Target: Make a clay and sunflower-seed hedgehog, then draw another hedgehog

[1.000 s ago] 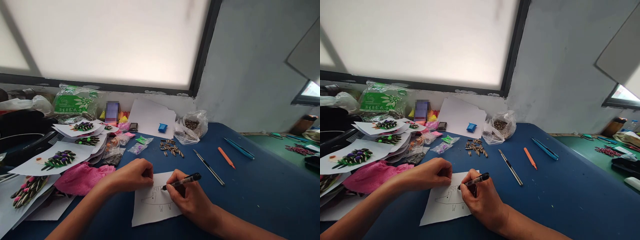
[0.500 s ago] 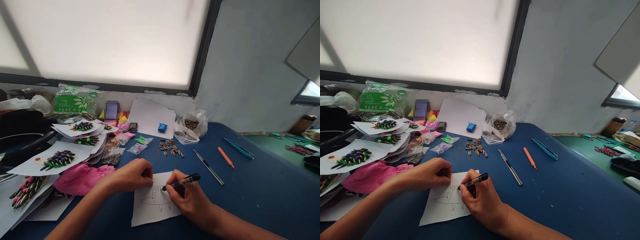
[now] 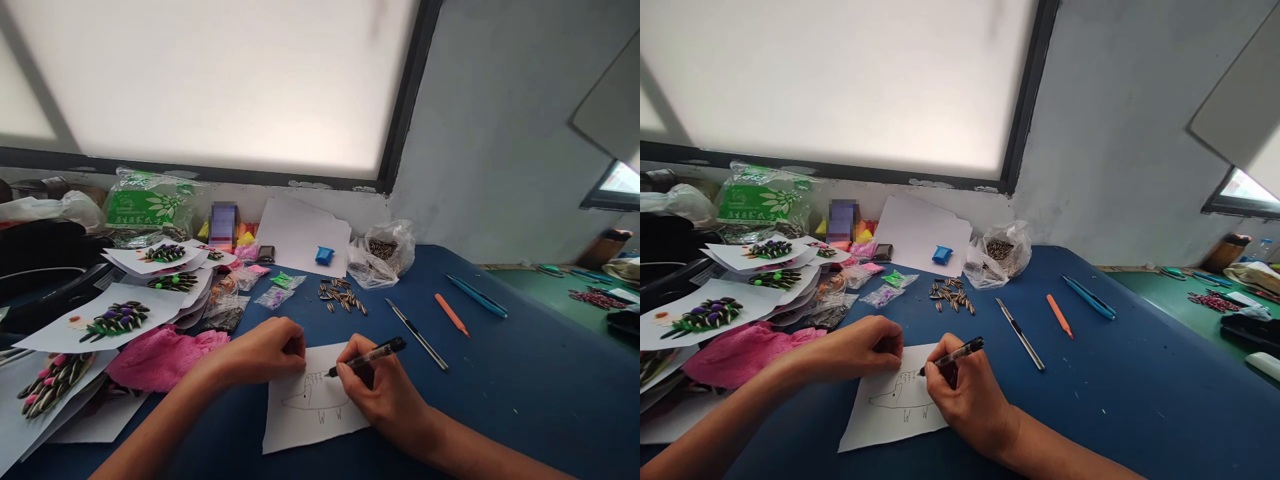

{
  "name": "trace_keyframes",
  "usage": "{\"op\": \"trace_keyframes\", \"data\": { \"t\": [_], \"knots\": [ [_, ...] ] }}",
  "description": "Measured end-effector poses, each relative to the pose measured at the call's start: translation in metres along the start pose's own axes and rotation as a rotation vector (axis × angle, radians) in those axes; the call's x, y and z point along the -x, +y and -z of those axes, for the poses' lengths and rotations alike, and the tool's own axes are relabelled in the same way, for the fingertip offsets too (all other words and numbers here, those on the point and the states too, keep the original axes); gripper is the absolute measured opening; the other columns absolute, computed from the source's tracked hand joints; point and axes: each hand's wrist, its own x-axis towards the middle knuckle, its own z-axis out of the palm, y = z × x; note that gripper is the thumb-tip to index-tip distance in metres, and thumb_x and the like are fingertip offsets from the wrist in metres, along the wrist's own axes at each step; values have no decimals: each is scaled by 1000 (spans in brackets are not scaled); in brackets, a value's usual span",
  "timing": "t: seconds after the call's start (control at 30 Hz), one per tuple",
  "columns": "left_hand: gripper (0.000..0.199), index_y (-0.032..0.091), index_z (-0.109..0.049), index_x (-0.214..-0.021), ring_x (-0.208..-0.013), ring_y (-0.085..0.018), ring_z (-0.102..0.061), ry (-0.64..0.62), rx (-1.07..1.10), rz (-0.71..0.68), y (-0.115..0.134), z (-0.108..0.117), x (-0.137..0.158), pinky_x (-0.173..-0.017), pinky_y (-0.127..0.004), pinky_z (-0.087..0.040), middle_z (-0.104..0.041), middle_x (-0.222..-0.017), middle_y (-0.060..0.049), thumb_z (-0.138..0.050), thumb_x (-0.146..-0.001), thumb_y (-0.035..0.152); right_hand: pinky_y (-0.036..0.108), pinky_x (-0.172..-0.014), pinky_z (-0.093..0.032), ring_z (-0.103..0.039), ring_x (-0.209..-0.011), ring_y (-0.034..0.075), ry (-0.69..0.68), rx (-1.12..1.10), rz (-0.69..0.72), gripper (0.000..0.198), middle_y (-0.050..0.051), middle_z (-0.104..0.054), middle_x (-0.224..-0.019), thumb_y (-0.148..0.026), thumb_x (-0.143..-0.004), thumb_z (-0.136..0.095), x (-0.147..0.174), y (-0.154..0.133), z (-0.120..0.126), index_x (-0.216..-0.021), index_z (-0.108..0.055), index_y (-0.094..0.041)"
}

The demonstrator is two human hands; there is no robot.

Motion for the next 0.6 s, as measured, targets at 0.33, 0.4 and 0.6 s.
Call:
{"op": "trace_keyframes", "data": {
  "t": [0.33,0.4,0.6],
  "knots": [
    [12,18,-63,-73,-60,-13,-55,-8,1,3,0,0,-1,-50,-21,-37,-63,-66,1,-54,-68,23,23,-48,-32,-38,-52,10,14,24,2,14,-5,-42,-58,-27,-87,-50,0,1,2,-75,-47,-20],
    [13,18,-63,-74,-60,-13,-55,-12,-3,5,-1,0,-2,-50,-21,-37,-63,-66,1,-53,-68,23,23,-49,-32,-38,-52,10,12,24,7,14,-5,-42,-59,-27,-88,-49,0,1,1,-76,-48,-20],
    [13,19,-64,-74,-60,-13,-55,-4,-12,9,-2,-1,-2,-50,-21,-37,-63,-66,1,-54,-68,24,23,-49,-31,-39,-52,10,-29,40,-15,13,-5,-44,-59,-28,-89,-48,0,2,2,-79,-50,-19]
  ]
}}
